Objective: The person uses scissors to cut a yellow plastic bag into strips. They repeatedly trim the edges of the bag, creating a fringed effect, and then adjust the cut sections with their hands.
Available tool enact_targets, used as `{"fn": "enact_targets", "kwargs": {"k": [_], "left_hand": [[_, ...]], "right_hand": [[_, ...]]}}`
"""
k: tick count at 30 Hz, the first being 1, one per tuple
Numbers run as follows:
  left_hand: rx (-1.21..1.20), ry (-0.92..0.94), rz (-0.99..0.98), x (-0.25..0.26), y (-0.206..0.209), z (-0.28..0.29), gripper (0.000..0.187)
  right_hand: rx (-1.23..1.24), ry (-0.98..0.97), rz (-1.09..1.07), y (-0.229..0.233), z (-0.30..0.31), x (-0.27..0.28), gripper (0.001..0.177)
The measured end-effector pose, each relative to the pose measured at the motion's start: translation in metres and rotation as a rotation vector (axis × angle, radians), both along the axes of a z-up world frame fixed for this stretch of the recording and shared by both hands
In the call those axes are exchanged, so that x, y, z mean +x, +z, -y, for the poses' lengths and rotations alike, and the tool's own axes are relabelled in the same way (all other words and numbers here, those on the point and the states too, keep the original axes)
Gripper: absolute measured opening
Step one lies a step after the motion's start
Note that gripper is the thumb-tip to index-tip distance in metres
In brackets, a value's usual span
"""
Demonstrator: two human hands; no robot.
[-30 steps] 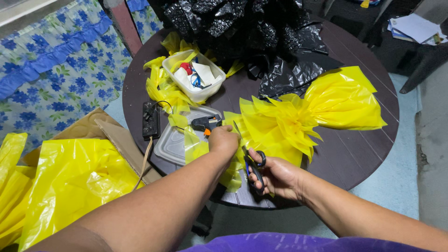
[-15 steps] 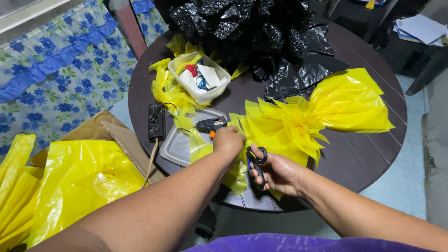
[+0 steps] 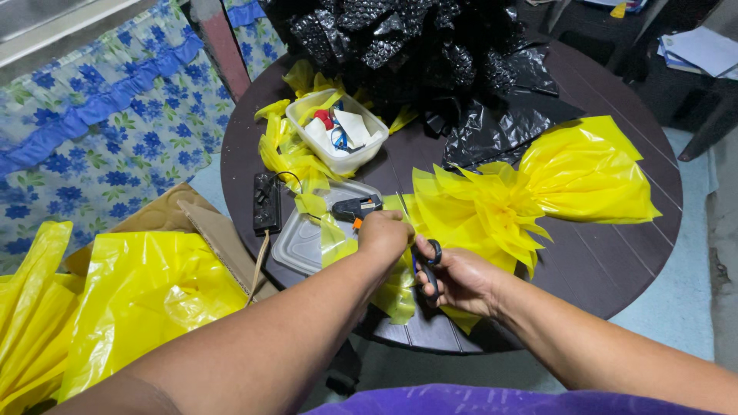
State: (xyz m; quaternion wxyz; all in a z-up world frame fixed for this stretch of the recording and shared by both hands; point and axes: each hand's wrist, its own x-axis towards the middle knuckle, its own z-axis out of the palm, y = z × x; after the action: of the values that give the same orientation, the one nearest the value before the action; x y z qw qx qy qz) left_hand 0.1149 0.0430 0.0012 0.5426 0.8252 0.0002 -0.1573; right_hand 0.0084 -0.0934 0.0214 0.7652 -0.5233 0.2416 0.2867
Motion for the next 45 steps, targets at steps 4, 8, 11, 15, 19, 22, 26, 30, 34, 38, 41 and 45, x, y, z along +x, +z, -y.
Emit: {"fn": "enact_targets", "kwargs": {"k": [4, 8, 11, 15, 19, 22, 26, 30, 34, 38, 41, 45], "left_hand": [[0.004, -0.005, 0.023, -0.002, -0.001, -0.006, 0.057], [-0.124, 0.115, 0.057, 0.004, 0.006, -0.031, 0.055], [-0.040, 0.218, 0.178, 0.017, 0.014, -0.088, 0.055], [0.084, 0.373, 0.311, 0.016, 0.015, -0.174, 0.056], [0.262, 0.591, 0.246, -0.001, 0.003, -0.246, 0.058], [0.423, 0.646, 0.240, -0.023, -0.003, -0.282, 0.059], [0.542, 0.692, -0.065, -0.044, 0.010, -0.284, 0.062], [0.628, 0.713, -0.015, -0.059, 0.033, -0.246, 0.062], [0.684, 0.644, 0.195, -0.064, 0.055, -0.195, 0.062], [0.556, 0.434, 0.566, -0.077, 0.061, -0.132, 0.051], [0.335, 0.275, 0.338, -0.080, 0.050, -0.083, 0.035], [0.268, 0.152, 0.297, -0.078, 0.009, -0.029, 0.032]], "right_hand": [[-0.048, 0.009, 0.058, 0.000, -0.003, -0.001, 0.048], [-0.080, 0.022, 0.081, 0.003, -0.008, -0.005, 0.043], [-0.055, 0.099, 0.155, 0.005, -0.013, -0.010, 0.044], [-0.164, 0.221, 0.215, 0.007, -0.021, -0.021, 0.043], [-0.265, 0.311, 0.221, 0.007, -0.027, -0.028, 0.040], [-0.330, 0.380, 0.290, 0.006, -0.028, -0.033, 0.043], [-0.370, 0.422, 0.300, 0.007, -0.024, -0.043, 0.043], [-0.354, 0.395, 0.272, 0.009, -0.016, -0.055, 0.037], [-0.405, 0.416, 0.326, 0.011, 0.005, -0.065, 0.040], [-0.468, 0.422, 0.308, 0.011, 0.035, -0.075, 0.037], [-0.419, 0.433, 0.351, 0.009, 0.062, -0.084, 0.036], [-0.280, 0.415, 0.448, 0.012, 0.109, -0.097, 0.033]]}}
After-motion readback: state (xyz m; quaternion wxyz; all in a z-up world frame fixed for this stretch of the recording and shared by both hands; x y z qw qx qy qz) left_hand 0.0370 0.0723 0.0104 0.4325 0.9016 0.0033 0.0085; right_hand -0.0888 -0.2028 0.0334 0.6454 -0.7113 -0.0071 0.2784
